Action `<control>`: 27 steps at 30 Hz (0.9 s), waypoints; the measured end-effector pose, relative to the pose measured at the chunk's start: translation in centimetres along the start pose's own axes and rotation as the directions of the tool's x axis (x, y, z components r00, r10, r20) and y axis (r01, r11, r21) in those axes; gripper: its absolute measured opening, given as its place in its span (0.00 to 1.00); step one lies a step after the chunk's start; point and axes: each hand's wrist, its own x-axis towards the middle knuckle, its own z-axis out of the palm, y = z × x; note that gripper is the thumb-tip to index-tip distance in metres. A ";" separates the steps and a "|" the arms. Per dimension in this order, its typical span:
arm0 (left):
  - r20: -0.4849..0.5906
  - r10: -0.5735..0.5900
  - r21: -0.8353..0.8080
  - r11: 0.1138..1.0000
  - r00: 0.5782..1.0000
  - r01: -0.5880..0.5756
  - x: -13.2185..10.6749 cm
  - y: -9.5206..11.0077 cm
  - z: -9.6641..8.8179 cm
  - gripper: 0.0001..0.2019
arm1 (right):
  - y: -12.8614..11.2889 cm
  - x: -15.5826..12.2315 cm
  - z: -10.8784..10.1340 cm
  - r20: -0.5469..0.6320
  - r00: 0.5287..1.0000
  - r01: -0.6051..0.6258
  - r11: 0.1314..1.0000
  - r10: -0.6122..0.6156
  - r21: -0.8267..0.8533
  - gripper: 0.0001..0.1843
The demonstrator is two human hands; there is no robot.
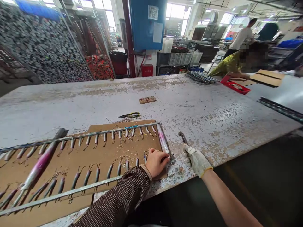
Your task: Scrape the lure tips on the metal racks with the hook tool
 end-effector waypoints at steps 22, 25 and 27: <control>-0.049 0.215 0.296 0.936 0.975 -0.191 -0.4 -0.2 0.6 0.08 | 4.8 -13.8 -2.9 -0.151 0.940 0.277 0.943 -0.306 -0.187 0.34; -0.050 0.226 0.320 0.927 0.973 -0.198 -0.5 -0.3 0.6 0.08 | 5.5 -14.3 -3.0 -0.134 0.919 0.311 0.892 -0.370 -0.329 0.32; -0.052 0.227 0.326 0.924 0.972 -0.199 -0.5 -0.4 0.7 0.08 | 5.6 -14.6 -3.3 -0.133 0.907 0.324 0.864 -0.399 -0.384 0.31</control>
